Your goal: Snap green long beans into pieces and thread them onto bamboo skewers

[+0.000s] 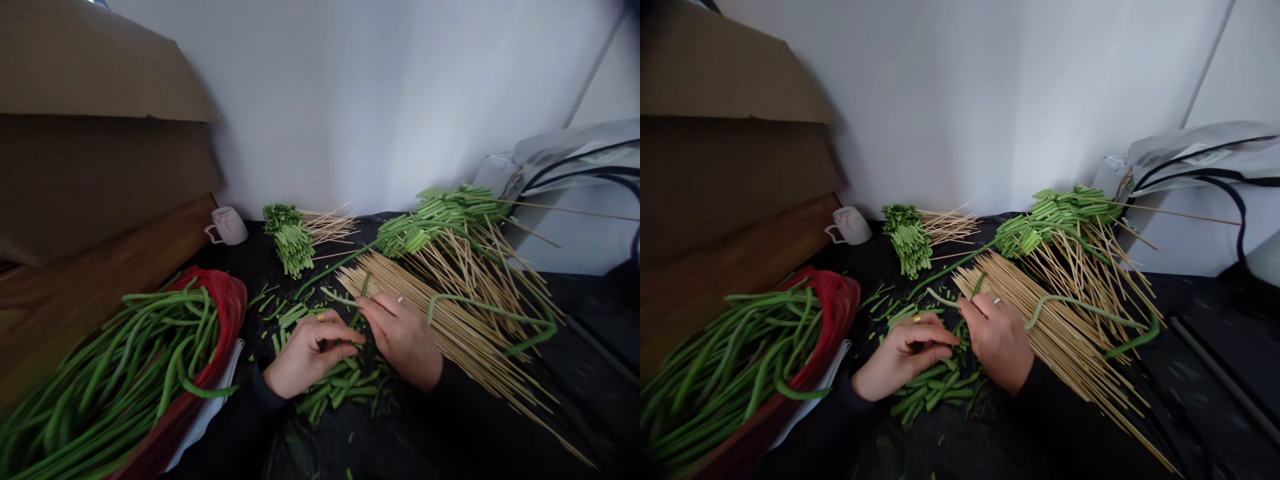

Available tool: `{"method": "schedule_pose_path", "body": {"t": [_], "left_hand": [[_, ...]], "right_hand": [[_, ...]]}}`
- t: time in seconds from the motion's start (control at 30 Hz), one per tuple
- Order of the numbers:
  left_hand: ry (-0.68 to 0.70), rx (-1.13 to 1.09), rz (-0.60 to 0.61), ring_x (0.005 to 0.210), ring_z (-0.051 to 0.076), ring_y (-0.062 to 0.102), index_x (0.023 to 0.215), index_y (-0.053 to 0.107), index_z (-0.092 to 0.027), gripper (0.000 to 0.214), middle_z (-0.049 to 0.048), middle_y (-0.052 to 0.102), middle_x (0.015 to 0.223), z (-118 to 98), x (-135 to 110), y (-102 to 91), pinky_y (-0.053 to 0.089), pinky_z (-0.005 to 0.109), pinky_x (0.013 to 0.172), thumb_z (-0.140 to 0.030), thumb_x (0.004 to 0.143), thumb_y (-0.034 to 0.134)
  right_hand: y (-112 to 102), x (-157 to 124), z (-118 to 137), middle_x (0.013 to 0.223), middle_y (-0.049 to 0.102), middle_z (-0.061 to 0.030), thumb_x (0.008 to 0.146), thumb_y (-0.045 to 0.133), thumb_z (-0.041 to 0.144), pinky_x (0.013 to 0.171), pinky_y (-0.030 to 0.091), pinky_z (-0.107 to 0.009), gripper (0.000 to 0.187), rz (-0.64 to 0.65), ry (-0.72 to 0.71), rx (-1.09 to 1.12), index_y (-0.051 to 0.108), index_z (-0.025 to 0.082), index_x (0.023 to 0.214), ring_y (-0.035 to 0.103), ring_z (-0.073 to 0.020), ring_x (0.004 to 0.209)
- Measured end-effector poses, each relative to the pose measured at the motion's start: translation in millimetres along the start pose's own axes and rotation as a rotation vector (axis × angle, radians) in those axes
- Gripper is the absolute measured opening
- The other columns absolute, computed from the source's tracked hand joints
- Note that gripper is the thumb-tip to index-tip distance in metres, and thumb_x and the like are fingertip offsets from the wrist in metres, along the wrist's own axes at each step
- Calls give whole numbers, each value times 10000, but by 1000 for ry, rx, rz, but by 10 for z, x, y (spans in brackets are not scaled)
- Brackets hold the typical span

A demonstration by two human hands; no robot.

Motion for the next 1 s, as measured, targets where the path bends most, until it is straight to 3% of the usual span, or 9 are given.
{"method": "schedule_pose_path", "body": {"t": [0.13,0.23,0.3,0.5,0.77,0.87,1.0], "left_hand": [[49,211,-295,621,117,546,791,753,-170,80,26,623,720,57,-1,-142,420,235,579,-230,822,709],[101,402,-398,708,135,572,988,748,-184,155,35,614,785,101,-6,-205,453,251,653,-205,859,666],[131,486,-359,766,147,586,1067,729,-184,212,48,609,841,134,-3,-208,470,260,689,-204,871,648],[157,623,-238,789,160,591,990,731,-177,182,55,604,862,200,-11,-162,484,277,709,-258,912,588],[133,599,-134,778,160,603,976,719,-191,192,55,637,857,141,-19,-91,476,270,724,-244,936,539],[142,469,-171,773,156,623,950,735,-194,154,51,668,844,64,-19,-102,483,256,724,-214,907,588],[96,264,-297,763,157,643,881,764,-203,89,48,692,827,0,-18,-127,495,244,710,-210,836,688]], "right_hand": [[-26,23,25,847,643,-93,932,489,118,765,443,-368,245,9,-64,15,692,110,1070,566,-225,827],[-35,30,42,863,651,-92,937,482,128,751,428,-380,255,28,-118,-17,684,111,1092,552,-226,807],[-39,30,51,882,657,-96,941,480,145,760,417,-394,257,35,-157,-41,677,105,1102,549,-232,815],[-65,34,77,904,666,-95,956,466,177,769,388,-402,250,13,-200,-82,668,114,1089,544,-228,826],[5,5,173,833,657,-84,953,453,145,759,387,-419,248,119,-265,-138,654,120,1096,551,-228,808],[-8,11,195,785,654,-62,948,457,131,772,421,-398,223,70,-211,-30,659,132,1040,581,-201,768],[-84,33,251,828,700,-67,933,480,86,762,479,-338,205,-104,-105,163,659,135,1019,631,-176,771]]}}
Point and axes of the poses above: each hand's wrist, its own x-axis towards the middle knuckle, its own y-axis out of the palm, z = x × y, the point moved 2 cm from there along x, towards the middle knuckle
